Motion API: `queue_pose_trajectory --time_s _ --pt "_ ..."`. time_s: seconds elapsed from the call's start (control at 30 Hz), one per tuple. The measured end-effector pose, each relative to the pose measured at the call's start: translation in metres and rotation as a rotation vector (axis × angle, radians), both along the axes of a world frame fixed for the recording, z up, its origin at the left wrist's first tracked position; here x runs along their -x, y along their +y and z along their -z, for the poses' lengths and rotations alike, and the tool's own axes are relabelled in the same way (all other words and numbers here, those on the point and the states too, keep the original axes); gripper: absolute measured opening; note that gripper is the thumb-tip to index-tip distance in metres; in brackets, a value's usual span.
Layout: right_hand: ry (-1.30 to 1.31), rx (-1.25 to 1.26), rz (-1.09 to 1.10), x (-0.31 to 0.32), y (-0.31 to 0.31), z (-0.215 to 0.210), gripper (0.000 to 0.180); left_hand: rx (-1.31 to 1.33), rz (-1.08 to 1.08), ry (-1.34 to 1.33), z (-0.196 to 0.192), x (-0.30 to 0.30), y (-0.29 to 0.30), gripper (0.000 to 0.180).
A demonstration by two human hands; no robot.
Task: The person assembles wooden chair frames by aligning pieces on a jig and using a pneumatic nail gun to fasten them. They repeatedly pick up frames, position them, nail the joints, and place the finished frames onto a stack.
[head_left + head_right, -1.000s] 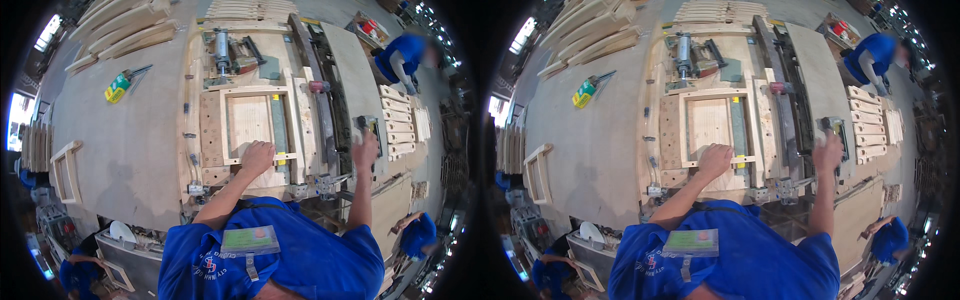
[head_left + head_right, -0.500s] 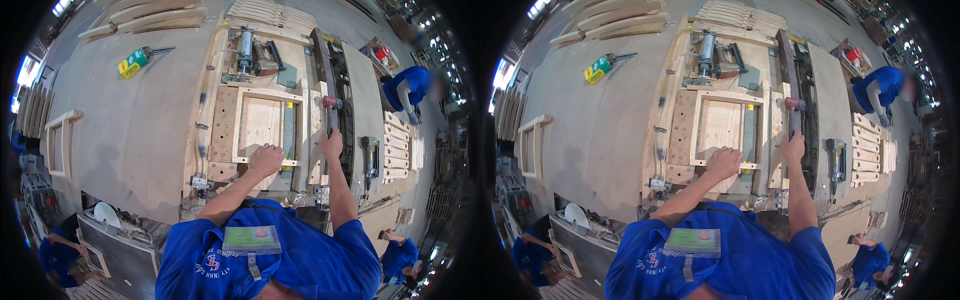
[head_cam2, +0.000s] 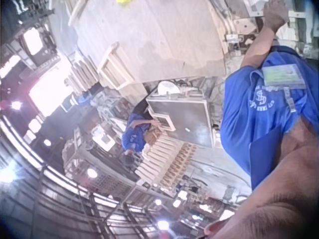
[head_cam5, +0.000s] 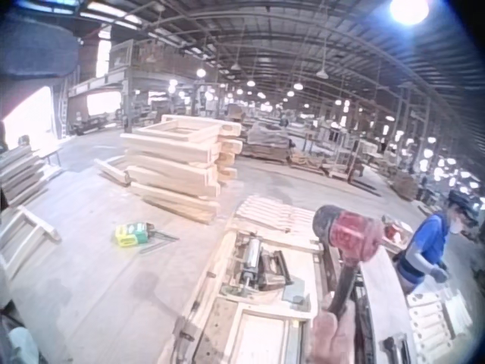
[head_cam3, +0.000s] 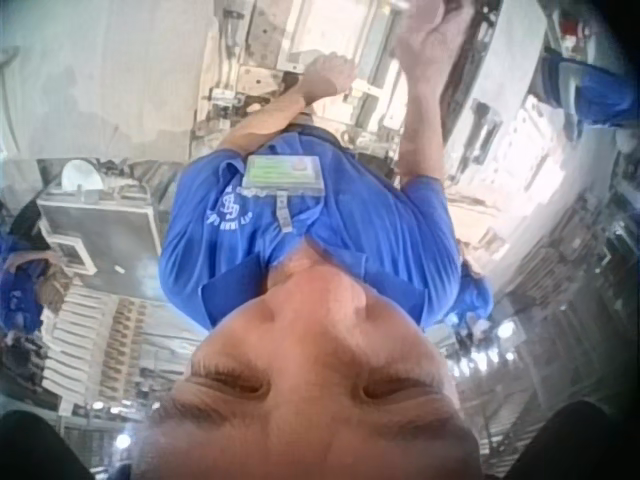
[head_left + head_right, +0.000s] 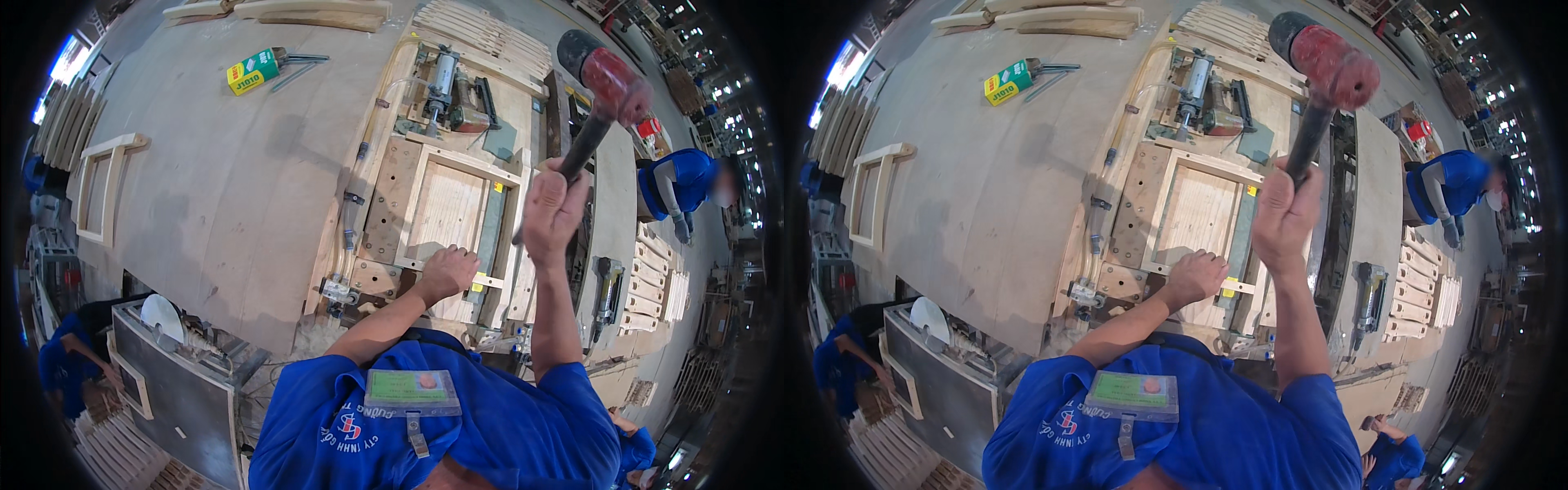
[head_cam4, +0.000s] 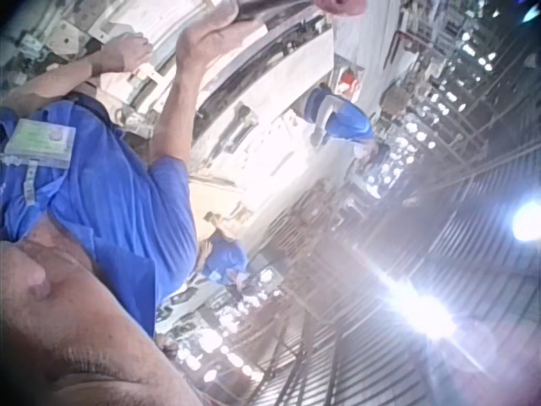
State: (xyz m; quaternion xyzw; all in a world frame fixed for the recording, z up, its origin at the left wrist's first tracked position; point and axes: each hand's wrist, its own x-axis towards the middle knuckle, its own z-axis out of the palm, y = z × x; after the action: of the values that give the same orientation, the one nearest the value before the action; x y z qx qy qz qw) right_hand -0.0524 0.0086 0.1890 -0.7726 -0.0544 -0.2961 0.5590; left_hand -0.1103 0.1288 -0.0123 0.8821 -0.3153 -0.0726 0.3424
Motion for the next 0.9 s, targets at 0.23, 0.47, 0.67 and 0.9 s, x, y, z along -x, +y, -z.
queue_pose_trajectory --time_s 0.23,0.47,0.67,0.9 --pt "0.663 0.652 0.036 -0.012 -0.004 0.151 0.034 -0.125 0.104 0.12 -0.01 0.003 -0.009 0.03" --pt "0.283 0.318 0.109 -0.02 0.027 0.039 0.029 0.024 -0.031 0.017 -0.004 -0.001 0.002 0.029" --pt "0.642 0.619 0.146 -0.002 -0.02 0.135 0.036 -0.058 0.063 0.058 -0.007 0.001 -0.01 0.034" --pt "0.433 0.218 0.326 0.024 -0.068 0.075 0.031 -0.184 0.076 0.135 -0.013 -0.009 -0.007 0.041"
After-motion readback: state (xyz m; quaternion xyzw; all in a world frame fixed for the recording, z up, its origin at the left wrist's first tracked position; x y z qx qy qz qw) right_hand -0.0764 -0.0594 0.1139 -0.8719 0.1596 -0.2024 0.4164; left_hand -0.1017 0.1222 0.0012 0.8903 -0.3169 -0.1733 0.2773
